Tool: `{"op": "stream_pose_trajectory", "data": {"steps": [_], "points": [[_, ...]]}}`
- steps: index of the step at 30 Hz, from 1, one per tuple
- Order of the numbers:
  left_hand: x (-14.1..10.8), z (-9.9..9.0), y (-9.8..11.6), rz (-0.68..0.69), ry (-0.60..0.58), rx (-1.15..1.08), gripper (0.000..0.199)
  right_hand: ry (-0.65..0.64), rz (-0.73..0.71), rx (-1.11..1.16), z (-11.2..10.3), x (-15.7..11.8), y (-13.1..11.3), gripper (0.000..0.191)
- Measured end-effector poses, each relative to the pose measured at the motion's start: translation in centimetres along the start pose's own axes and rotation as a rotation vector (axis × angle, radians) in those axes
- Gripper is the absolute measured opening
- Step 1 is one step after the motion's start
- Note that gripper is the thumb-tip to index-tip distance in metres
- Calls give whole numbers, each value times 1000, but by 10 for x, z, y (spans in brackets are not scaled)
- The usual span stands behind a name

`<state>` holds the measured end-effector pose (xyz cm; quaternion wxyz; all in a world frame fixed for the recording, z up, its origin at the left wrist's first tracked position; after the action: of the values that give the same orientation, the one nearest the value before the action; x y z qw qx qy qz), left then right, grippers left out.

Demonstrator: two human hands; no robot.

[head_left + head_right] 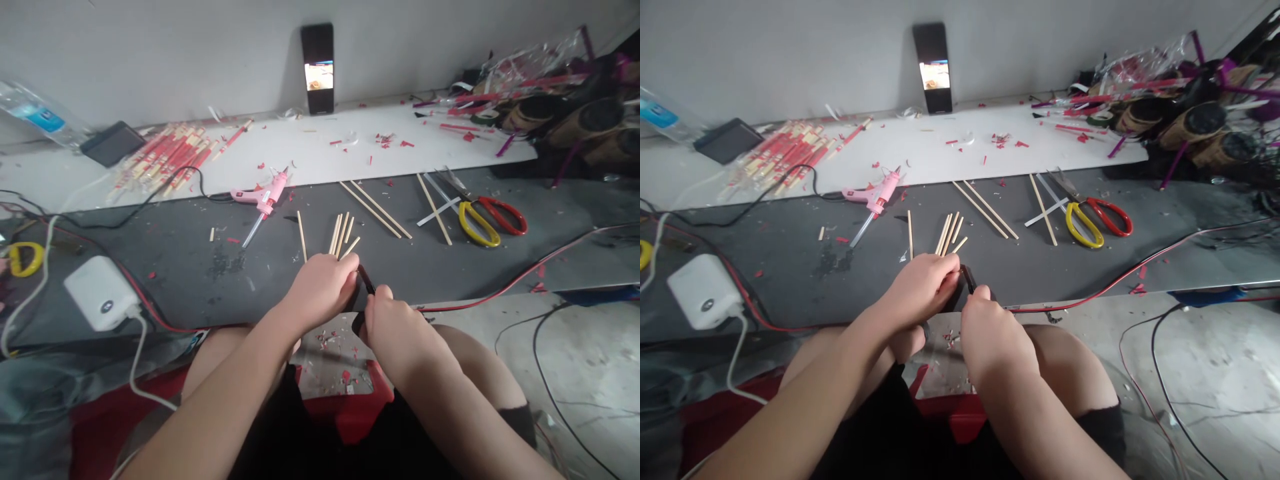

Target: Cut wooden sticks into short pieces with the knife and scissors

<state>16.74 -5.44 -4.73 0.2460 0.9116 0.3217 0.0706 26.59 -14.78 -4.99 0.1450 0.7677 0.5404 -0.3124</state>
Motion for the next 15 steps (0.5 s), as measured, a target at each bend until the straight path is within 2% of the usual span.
{"op": "stream_pose_trajectory", "data": {"steps": [4, 10, 15], "points": [[-4, 1, 0, -41, 62, -1, 7, -18, -15, -8, 1, -1, 1, 12], [-11, 3, 3, 49, 57, 34, 20, -30, 96, -12, -5, -7, 4, 21], [-12, 4, 2, 22, 67, 56, 22, -20, 86, -8, -8, -6, 1, 15]]}}
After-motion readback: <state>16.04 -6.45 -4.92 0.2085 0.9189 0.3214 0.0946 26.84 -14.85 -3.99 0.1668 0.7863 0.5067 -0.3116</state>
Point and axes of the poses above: each hand's wrist, its own x-axis towards the middle knuckle, its own z-axis out of the palm, y = z × x, the point moved 5 cm from there along x, towards the middle knuckle, and after that the axes turned 3 degrees about -y, right-handed, at the moved point
